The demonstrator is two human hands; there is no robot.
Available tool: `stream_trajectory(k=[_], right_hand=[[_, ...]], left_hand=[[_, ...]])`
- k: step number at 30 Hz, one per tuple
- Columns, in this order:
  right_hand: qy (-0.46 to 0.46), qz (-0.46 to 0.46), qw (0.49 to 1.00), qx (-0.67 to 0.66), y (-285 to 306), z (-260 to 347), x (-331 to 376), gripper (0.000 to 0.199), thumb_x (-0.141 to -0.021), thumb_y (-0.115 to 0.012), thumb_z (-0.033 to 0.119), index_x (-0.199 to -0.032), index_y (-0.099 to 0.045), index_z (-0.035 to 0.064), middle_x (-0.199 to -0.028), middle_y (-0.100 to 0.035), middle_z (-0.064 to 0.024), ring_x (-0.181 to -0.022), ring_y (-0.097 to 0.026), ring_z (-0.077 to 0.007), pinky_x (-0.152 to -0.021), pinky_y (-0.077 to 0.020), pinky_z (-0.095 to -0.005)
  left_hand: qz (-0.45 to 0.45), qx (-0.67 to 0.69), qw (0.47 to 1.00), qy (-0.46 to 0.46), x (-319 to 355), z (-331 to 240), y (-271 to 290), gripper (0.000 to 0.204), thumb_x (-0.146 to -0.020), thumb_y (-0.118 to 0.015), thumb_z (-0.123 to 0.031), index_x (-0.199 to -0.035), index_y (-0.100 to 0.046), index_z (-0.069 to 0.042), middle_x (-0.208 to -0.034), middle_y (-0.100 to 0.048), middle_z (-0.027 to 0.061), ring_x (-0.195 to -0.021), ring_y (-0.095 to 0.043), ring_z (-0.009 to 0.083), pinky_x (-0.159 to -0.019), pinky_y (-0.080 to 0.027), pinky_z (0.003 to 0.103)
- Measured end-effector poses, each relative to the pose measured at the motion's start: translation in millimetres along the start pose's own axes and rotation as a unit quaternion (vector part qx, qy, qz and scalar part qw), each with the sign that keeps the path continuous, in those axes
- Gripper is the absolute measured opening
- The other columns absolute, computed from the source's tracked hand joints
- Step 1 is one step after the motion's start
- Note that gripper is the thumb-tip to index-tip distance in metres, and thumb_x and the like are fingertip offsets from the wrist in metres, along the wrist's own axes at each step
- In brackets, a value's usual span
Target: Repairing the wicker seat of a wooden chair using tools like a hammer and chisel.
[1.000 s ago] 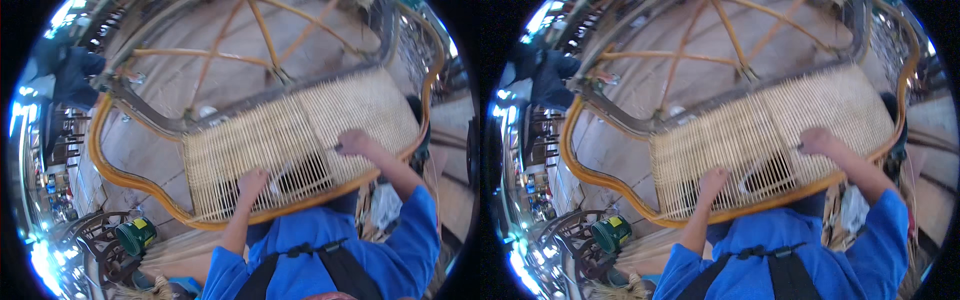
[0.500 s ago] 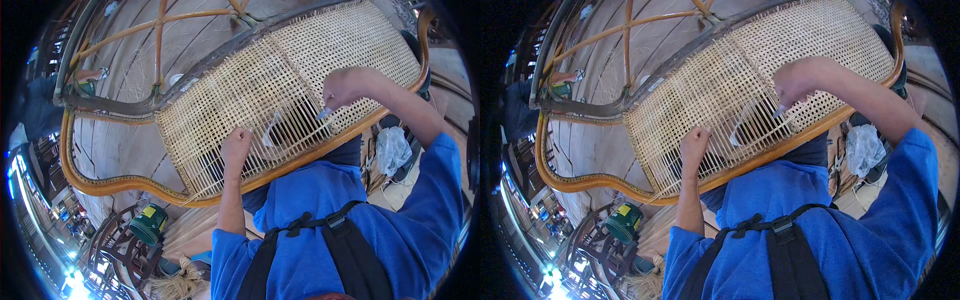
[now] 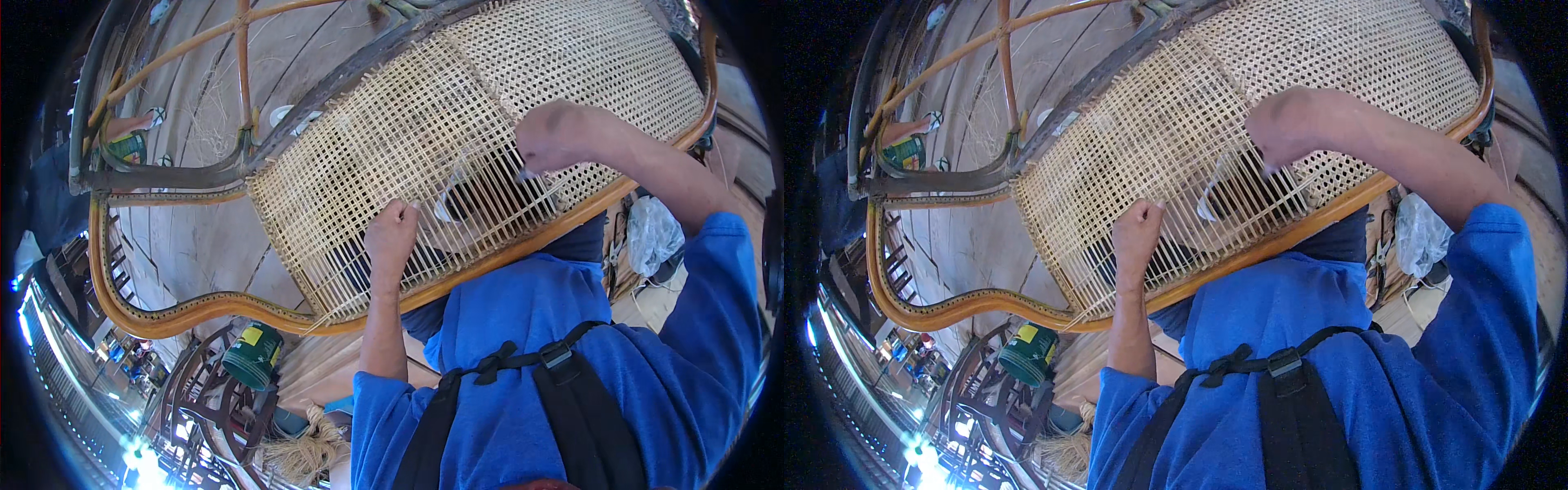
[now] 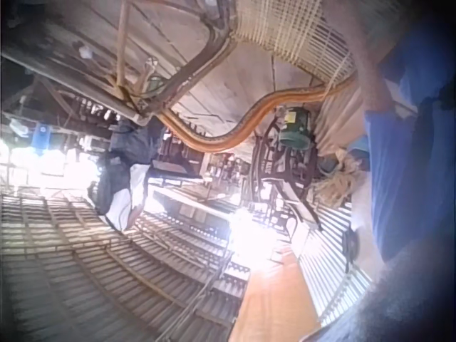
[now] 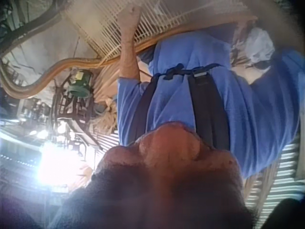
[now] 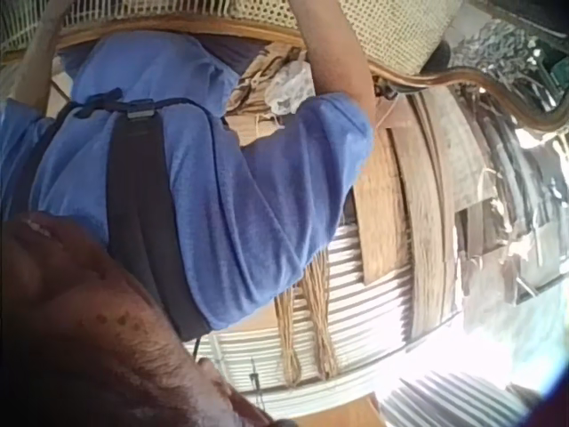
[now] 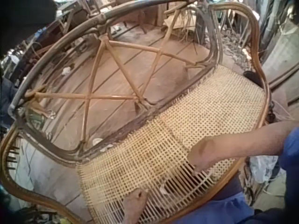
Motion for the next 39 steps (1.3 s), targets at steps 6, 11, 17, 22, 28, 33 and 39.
stream_trajectory(k=[6,11,17,22,28,33,39], right_hand=[[0.084,0.046,0.995,-0.023,8,15,5,0.034,-0.079,-0.061,0.032,-0.073,-0.065,-0.0010,-0.066,-0.061,-0.0170,-0.065,-0.062,-0.0318,-0.061,-0.0490,-0.0401],[0.034,-0.001,0.997,-0.065,5,12,-15,0.024,-0.080,-0.056,0.028,-0.075,-0.064,0.0059,-0.065,-0.059,-0.0111,-0.066,-0.060,-0.0278,-0.062,-0.0465,-0.0395],[0.077,-0.058,0.992,-0.086,-5,15,-31,0.023,-0.081,-0.057,0.027,-0.078,-0.065,0.0057,-0.070,-0.059,-0.0123,-0.068,-0.059,-0.0277,-0.064,-0.0454,-0.0400],[0.088,-0.169,0.977,-0.098,8,-15,-1,0.021,-0.080,-0.058,0.025,-0.082,-0.063,0.0053,-0.065,-0.058,-0.0116,-0.064,-0.059,-0.0276,-0.060,-0.0448,-0.0381],[-0.011,-0.100,0.987,-0.128,0,-33,33,0.021,-0.079,-0.058,0.026,-0.082,-0.065,0.0061,-0.066,-0.059,-0.0119,-0.062,-0.058,-0.0256,-0.058,-0.0434,-0.0375],[-0.041,0.023,0.988,-0.145,-5,-26,21,0.024,-0.079,-0.057,0.029,-0.079,-0.067,0.0073,-0.059,-0.057,-0.0111,-0.055,-0.056,-0.0240,-0.054,-0.0428,-0.0359],[-0.004,0.013,0.989,-0.148,-2,-30,2,0.028,-0.077,-0.056,0.027,-0.066,-0.064,0.0026,-0.053,-0.055,-0.0116,-0.050,-0.053,-0.0247,-0.053,-0.0415,-0.0373]], left_hand=[[-0.014,-0.006,1.000,-0.019,0,-2,1,0.032,-0.083,-0.058,-0.035,-0.070,-0.055,-0.006,-0.059,-0.055,0.0161,-0.058,-0.056,0.0358,-0.053,-0.043,0.043],[-0.023,0.005,0.999,-0.025,-1,-3,0,0.033,-0.083,-0.058,-0.035,-0.068,-0.054,-0.006,-0.058,-0.055,0.0158,-0.057,-0.055,0.0360,-0.052,-0.043,0.043],[-0.018,-0.004,1.000,-0.025,-3,-2,0,0.034,-0.083,-0.057,-0.036,-0.067,-0.053,-0.006,-0.058,-0.054,0.0168,-0.056,-0.055,0.0367,-0.051,-0.042,0.043],[-0.002,0.029,1.000,0.005,5,-13,13,0.029,-0.084,-0.057,-0.034,-0.076,-0.058,-0.006,-0.066,-0.058,0.0147,-0.063,-0.058,0.0332,-0.056,-0.045,0.040],[-0.175,-0.006,0.979,-0.106,17,-40,26,0.013,-0.085,-0.055,-0.019,-0.087,-0.060,-0.008,-0.088,-0.060,0.0107,-0.076,-0.060,0.0287,-0.064,-0.048,0.039],[-0.127,-0.068,0.954,-0.263,13,-68,-26,0.014,-0.079,-0.060,-0.014,-0.089,-0.059,-0.006,-0.093,-0.057,0.0080,-0.087,-0.056,0.0269,-0.077,-0.046,0.036],[-0.113,-0.092,0.955,-0.257,36,-80,-38,0.032,-0.076,-0.062,-0.018,-0.105,-0.058,-0.005,-0.107,-0.050,0.0070,-0.103,-0.047,0.0269,-0.086,-0.039,0.043]])
Point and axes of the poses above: each hand's wrist, its own x-axis away from the middle knuckle, its own y-axis out of the back of the hand, z = x × y, the point moved 2 cm from there along -x, towards the middle knuckle
